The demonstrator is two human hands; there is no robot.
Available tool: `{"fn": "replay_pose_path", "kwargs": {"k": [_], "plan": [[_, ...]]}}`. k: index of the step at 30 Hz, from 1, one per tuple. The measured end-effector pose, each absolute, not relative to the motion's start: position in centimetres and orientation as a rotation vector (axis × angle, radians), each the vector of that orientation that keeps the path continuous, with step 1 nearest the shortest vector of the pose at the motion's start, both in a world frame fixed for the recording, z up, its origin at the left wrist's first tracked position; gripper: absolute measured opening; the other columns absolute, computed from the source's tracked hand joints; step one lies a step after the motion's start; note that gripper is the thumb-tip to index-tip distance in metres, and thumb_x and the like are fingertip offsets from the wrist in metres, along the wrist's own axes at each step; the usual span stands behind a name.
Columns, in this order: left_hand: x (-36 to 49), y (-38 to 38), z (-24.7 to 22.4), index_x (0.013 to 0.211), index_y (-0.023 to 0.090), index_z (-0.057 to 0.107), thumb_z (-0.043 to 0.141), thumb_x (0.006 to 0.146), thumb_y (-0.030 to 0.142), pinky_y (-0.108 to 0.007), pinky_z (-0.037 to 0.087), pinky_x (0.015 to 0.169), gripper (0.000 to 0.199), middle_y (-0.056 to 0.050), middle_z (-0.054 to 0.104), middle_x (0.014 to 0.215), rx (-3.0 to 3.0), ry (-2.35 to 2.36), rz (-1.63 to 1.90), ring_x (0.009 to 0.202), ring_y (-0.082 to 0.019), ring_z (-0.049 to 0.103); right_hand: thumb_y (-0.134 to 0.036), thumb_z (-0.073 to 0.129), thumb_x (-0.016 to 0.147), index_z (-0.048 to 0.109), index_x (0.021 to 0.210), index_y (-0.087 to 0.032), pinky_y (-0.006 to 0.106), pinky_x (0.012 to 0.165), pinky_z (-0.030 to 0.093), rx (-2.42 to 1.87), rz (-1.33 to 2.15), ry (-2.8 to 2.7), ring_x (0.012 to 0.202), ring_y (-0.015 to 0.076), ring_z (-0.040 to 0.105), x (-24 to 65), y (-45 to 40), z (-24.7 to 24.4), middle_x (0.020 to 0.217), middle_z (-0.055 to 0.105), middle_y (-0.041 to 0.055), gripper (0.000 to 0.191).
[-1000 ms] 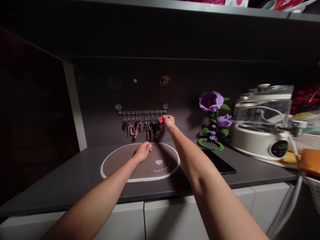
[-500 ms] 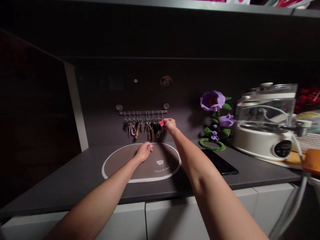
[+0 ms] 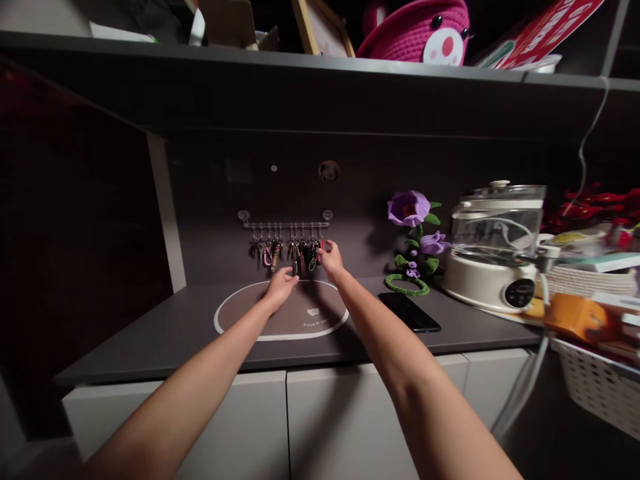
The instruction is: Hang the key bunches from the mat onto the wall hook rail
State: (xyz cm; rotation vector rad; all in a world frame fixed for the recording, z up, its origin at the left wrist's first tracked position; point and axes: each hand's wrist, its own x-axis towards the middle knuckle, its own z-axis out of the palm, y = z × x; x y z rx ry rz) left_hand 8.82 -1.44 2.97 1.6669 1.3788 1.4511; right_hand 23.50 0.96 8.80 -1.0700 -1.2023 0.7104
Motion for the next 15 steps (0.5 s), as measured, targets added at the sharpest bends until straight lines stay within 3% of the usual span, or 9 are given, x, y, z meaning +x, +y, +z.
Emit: {"fn": "replay_pose_path", "kwargs": {"k": [5, 8, 11, 15], "plan": [[6.7, -5.1, 6.3, 0.136, 0.015, 0.025, 0.062, 0.067, 0.014, -0.02, 0.04, 0.066, 0.078, 0.007, 0.049, 0.058, 1.737, 1.149, 1.509, 0.056, -0.007, 0.048, -0.03, 0.056, 0.069, 0.036, 0.125, -0.026, 0.022, 0.056, 0.042, -0.932, 0.814, -1.266, 0.054, 0.007, 0.045, 21.4, -3.9, 8.7, 0.079, 0.053, -0.002, 0.06], [4.3, -7.7, 6.4, 0.14, 0.021, 0.005, 0.062, 0.066, 0.013, -0.019, 0.04, 0.067, 0.094, 0.009, 0.049, 0.061, 1.871, 0.986, 1.49, 0.056, -0.005, 0.047, -0.027, 0.059, 0.068, 0.024, 0.134, -0.028, 0.022, 0.06, 0.043, -0.808, 0.79, -1.392, 0.057, 0.0083, 0.045, 20.7, -6.8, 8.0, 0.071, 0.051, -0.0039, 0.075], [1.9, -10.3, 4.9, 0.139, 0.023, -0.011, 0.06, 0.068, 0.014, -0.02, 0.04, 0.067, 0.101, 0.008, 0.051, 0.066, 1.978, 0.91, 1.423, 0.059, -0.005, 0.047, -0.025, 0.06, 0.069, 0.006, 0.14, -0.028, 0.023, 0.063, 0.042, -0.712, 0.763, -1.557, 0.059, 0.0095, 0.044, 20.5, -9.1, 6.3, 0.066, 0.049, -0.0051, 0.089], [-0.4, -12.7, 2.3, 0.136, 0.023, -0.019, 0.059, 0.069, 0.015, -0.02, 0.04, 0.066, 0.104, 0.007, 0.05, 0.069, 2.072, 0.887, 1.347, 0.061, -0.005, 0.046, -0.026, 0.06, 0.072, -0.006, 0.14, -0.029, 0.022, 0.059, 0.041, -0.634, 0.767, -1.739, 0.056, 0.0086, 0.042, 20.8, -11.2, 3.4, 0.066, 0.047, -0.0061, 0.095]]}}
